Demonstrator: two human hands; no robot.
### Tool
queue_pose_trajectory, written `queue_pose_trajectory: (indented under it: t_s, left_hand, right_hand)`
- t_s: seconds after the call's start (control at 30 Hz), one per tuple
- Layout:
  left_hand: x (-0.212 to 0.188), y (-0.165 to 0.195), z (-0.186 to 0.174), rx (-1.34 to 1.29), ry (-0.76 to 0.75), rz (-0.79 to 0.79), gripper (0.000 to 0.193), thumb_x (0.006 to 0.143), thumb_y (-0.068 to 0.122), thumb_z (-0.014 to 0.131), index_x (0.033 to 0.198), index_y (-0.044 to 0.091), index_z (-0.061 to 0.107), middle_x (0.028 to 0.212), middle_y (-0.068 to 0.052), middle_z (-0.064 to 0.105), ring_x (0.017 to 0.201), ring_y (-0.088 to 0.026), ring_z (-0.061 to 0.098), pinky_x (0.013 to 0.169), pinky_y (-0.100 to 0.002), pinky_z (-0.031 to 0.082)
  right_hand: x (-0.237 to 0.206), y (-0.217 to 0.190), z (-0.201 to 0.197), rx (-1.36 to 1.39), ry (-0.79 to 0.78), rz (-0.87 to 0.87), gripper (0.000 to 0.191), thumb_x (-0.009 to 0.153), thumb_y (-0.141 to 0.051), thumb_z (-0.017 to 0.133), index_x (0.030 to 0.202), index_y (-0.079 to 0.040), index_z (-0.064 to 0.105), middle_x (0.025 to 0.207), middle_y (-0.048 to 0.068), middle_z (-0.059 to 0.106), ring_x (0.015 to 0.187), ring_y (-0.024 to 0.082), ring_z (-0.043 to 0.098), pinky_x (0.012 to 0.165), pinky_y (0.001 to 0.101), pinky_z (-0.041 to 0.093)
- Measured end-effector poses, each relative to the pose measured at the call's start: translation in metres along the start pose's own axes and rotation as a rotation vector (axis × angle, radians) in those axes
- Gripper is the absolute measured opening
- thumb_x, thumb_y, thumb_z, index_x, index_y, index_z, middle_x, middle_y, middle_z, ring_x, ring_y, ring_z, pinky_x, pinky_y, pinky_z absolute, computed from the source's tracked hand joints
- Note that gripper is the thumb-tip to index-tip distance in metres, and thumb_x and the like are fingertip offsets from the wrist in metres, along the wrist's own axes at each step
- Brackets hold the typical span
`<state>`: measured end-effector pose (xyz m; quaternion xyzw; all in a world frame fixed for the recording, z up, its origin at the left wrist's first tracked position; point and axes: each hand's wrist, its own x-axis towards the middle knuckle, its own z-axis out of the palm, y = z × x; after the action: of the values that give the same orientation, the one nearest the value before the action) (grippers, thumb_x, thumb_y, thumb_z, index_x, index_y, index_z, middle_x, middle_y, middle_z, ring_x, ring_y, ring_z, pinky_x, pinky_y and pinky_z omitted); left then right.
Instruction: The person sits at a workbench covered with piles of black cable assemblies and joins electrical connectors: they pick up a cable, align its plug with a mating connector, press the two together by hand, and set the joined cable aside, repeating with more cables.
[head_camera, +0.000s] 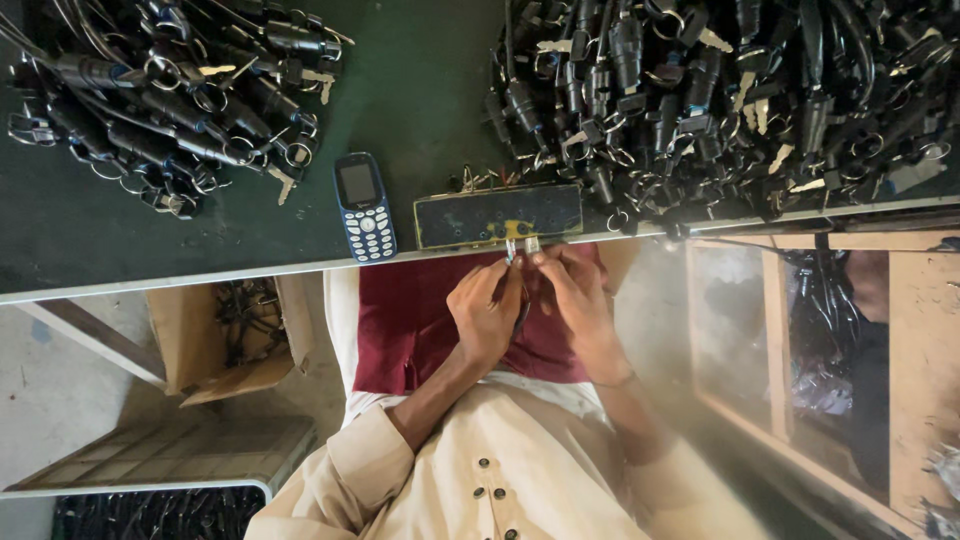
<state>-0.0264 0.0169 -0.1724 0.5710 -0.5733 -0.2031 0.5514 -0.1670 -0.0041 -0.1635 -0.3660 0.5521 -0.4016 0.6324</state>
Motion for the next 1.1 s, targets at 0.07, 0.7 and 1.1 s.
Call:
queue_pose_trajectory:
  t_s: [0.07,0.7,1.1]
  left_hand:
    - [-0.001,-0.001,0.0,-0.003,0.001,0.002,0.009,0.089,0.0,0.075,0.095,-0.001,0.068,0.076,-0.014,0.066,0.064,-0.03,0.063,0.06,-0.039,0.05]
    - [0.009,0.005,-0.035,-0.025,-0.065,-0.102,0.008,0.093,-0.001,0.073,0.088,-0.001,0.066,0.07,-0.013,0.056,0.057,-0.029,0.055,0.052,-0.037,0.042]
    - [0.009,0.001,-0.029,-0.047,-0.097,-0.148,0.013,0.095,0.002,0.071,0.084,0.0,0.065,0.069,-0.013,0.057,0.057,-0.029,0.057,0.053,-0.039,0.042]
  right_hand:
    - [0.002,0.001,0.003,0.0,-0.003,-0.014,0.024,0.101,-0.027,0.064,0.094,-0.005,0.068,0.081,0.001,0.068,0.063,0.006,0.057,0.05,0.022,0.043]
    - [0.013,0.016,0.004,0.055,-0.072,0.056,0.019,0.093,-0.014,0.077,0.106,0.0,0.078,0.09,-0.001,0.074,0.075,0.004,0.055,0.066,0.0233,0.041]
    - [0.014,0.012,0.005,0.138,-0.12,0.022,0.02,0.094,-0.013,0.074,0.109,-0.001,0.076,0.102,0.002,0.076,0.095,0.007,0.067,0.085,0.0243,0.051]
